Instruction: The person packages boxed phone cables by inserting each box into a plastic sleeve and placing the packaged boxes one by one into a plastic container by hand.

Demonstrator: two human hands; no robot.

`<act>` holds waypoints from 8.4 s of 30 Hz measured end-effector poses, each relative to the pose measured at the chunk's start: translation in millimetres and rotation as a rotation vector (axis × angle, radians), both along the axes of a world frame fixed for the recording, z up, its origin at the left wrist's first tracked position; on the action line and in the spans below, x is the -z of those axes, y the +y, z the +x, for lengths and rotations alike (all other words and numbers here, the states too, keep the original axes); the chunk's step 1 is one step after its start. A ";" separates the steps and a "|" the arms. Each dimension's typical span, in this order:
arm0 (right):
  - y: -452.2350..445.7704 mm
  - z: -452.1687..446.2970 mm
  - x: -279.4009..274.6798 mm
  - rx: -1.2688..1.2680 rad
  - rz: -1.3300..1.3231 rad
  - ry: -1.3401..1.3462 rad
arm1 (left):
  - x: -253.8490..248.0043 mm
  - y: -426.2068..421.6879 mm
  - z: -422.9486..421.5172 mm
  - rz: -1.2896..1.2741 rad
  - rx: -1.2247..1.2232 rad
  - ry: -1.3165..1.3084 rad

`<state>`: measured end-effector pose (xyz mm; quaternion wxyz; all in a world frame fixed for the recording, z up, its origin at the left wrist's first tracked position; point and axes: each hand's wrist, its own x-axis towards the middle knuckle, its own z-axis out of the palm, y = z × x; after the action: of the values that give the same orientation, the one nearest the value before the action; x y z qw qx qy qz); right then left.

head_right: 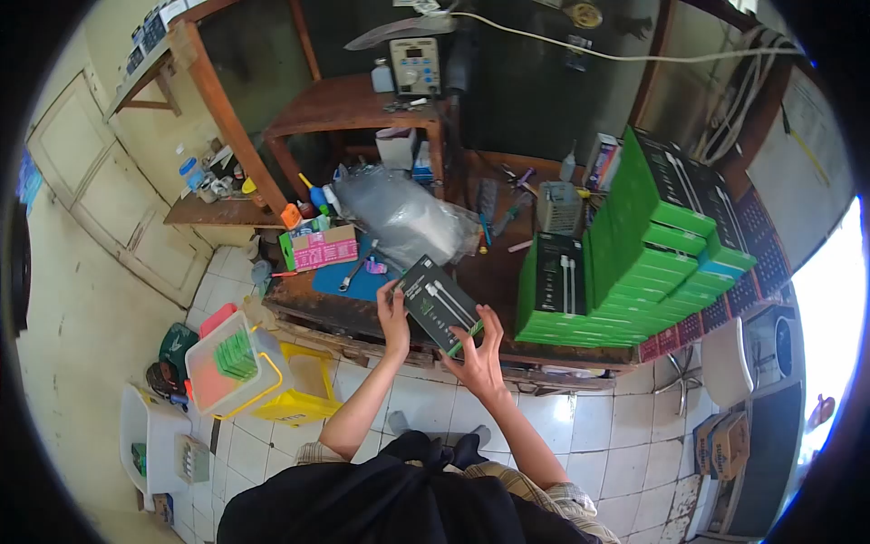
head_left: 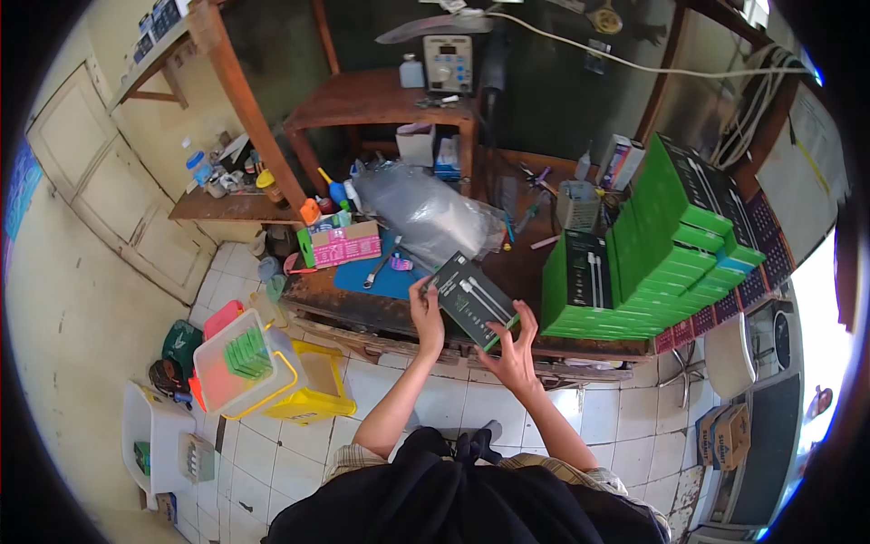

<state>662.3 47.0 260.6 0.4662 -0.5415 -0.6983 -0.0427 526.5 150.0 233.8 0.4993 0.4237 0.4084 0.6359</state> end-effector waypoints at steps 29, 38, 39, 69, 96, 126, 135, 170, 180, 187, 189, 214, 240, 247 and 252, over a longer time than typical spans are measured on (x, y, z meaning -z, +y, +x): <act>132.8 -140.2 7.1 -0.057 -0.138 -0.076 | 16.6 70.6 -187.3 0.033 -0.495 1.023; 143.4 -58.1 31.9 0.210 -0.181 0.259 | -15.9 68.1 -94.1 0.406 -0.162 1.044; 152.0 -54.7 42.2 0.211 -0.180 0.270 | -14.1 70.0 -82.7 0.454 -0.079 1.100; 198.6 -1.5 -36.0 -0.046 -0.102 -0.066 | -39.6 100.1 -7.3 0.333 -0.126 0.756; 115.3 -124.6 -138.4 -0.099 -0.124 0.192 | -121.8 29.1 -187.1 0.887 -0.180 1.053; 184.4 -186.0 -72.4 -0.413 -0.501 0.305 | -114.1 25.9 -259.0 0.726 0.110 1.166; 236.4 -160.8 -9.8 -0.352 -0.549 0.271 | -98.5 40.7 -262.1 0.678 -0.073 1.106; 183.5 -116.9 -130.4 -0.898 -0.594 1.351 | -131.3 63.9 -205.8 0.814 0.060 1.091; 176.0 -124.8 -114.6 -0.656 -0.614 1.082 | -133.8 74.7 -192.2 0.821 0.057 1.141; 179.0 -110.0 -97.6 -0.588 -0.630 0.963 | -133.1 74.8 -201.7 0.774 0.087 1.136; 178.8 -108.3 -94.5 -0.603 -0.604 0.904 | -132.1 76.1 -203.4 0.790 0.081 1.125; 173.3 -88.4 -106.9 -0.658 -0.705 0.582 | -137.8 68.8 -213.0 0.941 0.106 1.203; 159.3 -78.7 -87.2 -0.470 -0.220 0.047 | -75.3 76.5 -181.4 0.209 0.312 0.409; 157.8 -74.0 -92.5 -0.396 -0.333 0.046 | -76.0 66.8 -169.1 0.448 0.248 0.462; 155.0 -75.2 -97.9 -0.432 -0.294 0.095 | -82.9 70.3 -169.3 0.394 0.198 0.556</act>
<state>587.2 202.0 358.5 0.4134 -0.4430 -0.7737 0.1851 357.1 220.3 316.7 0.3367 0.7065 0.3551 0.5113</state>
